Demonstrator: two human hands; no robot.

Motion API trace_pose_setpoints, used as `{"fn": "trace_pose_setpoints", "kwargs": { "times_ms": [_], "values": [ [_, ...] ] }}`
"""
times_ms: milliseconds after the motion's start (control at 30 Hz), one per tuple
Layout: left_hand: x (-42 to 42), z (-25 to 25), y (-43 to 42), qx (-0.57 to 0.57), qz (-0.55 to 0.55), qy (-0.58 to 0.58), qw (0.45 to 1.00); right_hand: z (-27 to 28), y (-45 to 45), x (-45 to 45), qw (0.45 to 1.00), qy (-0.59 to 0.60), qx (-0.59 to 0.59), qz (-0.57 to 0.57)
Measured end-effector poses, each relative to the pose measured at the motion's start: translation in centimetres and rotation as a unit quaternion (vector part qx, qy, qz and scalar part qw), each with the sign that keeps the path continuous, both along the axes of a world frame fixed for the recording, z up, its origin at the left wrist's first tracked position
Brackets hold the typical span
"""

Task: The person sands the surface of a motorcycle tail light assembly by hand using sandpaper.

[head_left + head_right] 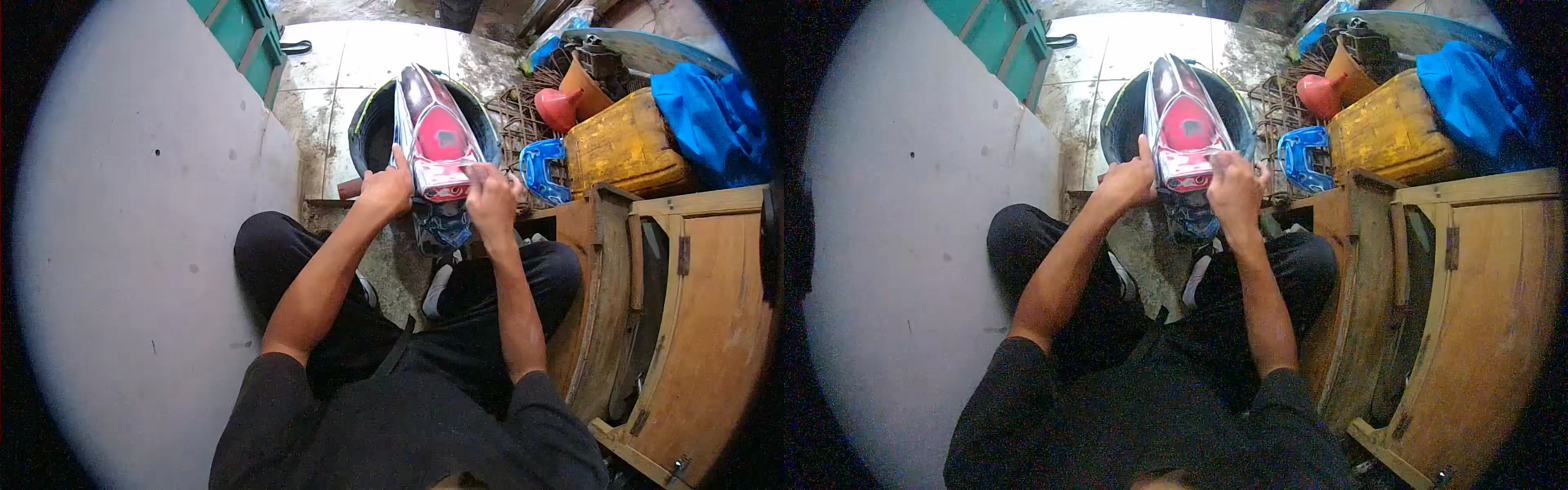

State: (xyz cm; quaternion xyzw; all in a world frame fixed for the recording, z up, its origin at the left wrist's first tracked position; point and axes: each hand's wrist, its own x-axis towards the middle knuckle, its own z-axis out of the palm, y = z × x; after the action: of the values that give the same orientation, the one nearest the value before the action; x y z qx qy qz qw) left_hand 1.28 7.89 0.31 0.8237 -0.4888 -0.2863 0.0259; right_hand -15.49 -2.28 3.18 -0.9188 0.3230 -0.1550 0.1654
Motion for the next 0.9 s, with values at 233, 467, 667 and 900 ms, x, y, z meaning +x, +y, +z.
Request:
{"fn": "trace_pose_setpoints", "kwargs": {
  "times_ms": [233,467,667,900],
  "values": [
    [-0.1,0.3,0.1,0.006,0.004,0.004,1.0,-0.5,0.3,-0.4,0.999,-0.03,-0.011,0.012],
    [0.0,0.6,0.0,0.022,-0.002,0.012,1.0,-1.0,-0.4,-0.4,0.996,-0.028,-0.008,-0.086],
    [0.1,0.4,0.0,0.012,-0.001,0.009,1.0,-1.0,-0.1,0.2,0.998,-0.057,0.02,-0.007],
    [0.0,0.3,0.0,-0.004,0.0,0.007,1.0,-0.7,0.5,-0.2,0.992,-0.085,0.066,0.072]
  ]
}}
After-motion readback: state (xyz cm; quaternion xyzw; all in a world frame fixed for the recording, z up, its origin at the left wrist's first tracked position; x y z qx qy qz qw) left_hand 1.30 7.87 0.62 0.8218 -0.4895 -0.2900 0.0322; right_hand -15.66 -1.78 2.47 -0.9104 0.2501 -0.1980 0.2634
